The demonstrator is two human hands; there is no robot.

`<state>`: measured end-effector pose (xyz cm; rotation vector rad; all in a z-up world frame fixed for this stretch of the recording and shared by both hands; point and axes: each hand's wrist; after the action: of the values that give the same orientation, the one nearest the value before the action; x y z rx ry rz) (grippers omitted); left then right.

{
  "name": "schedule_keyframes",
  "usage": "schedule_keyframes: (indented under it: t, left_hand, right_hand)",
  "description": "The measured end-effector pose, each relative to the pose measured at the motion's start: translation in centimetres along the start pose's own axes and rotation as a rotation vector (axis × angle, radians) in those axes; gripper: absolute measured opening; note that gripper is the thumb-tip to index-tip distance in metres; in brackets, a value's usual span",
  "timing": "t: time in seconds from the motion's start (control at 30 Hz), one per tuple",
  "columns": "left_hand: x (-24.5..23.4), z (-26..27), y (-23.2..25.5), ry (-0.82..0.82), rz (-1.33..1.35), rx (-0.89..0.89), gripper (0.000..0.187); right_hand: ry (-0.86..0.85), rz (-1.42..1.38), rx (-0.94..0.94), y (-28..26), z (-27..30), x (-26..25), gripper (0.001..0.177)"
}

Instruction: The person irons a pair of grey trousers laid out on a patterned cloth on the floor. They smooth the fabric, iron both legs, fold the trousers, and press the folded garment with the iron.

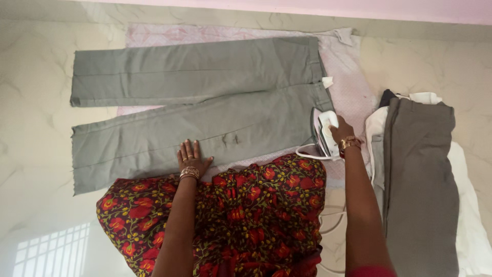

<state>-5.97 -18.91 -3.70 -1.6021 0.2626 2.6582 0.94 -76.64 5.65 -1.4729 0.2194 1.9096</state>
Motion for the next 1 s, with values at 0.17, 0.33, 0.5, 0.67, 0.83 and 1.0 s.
schedule_keyframes:
  t: [0.17, 0.33, 0.5, 0.67, 0.83, 1.0]
  left_hand:
    - [0.1, 0.1, 0.0, 0.026, -0.012, 0.000, 0.104]
    - [0.0, 0.1, 0.1, -0.034, 0.009, -0.024, 0.104]
    - [0.2, -0.2, -0.2, -0.039, -0.019, -0.013, 0.104]
    - [0.3, -0.2, -0.4, -0.063, -0.016, -0.012, 0.105]
    - [0.4, -0.3, -0.3, -0.086, -0.018, -0.017, 0.104]
    - [0.6, -0.2, -0.5, -0.078, -0.009, -0.005, 0.105]
  right_hand:
    - [0.114, 0.009, -0.150, 4.1, 2.0, -0.7, 0.049]
    - [-0.103, -0.369, 0.083, 7.3, 2.2, -1.9, 0.044]
    - [-0.045, -0.479, 0.082, 7.8, 0.9, -3.2, 0.043]
    - [0.263, -0.200, -0.110, 7.6, -2.0, -4.0, 0.041]
    - [0.309, -0.077, 0.007, 6.8, -4.0, -4.0, 0.046]
    - [0.298, -0.055, 0.059, 6.6, -5.6, -4.3, 0.042]
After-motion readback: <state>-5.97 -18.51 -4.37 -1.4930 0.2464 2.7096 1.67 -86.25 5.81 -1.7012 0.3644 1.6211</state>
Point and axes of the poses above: each hand's wrist, its own z-axis away from the middle knuckle, its own x-axis out of the palm, y = z × x, and after that the axes turned 13 degrees about x, right-handed
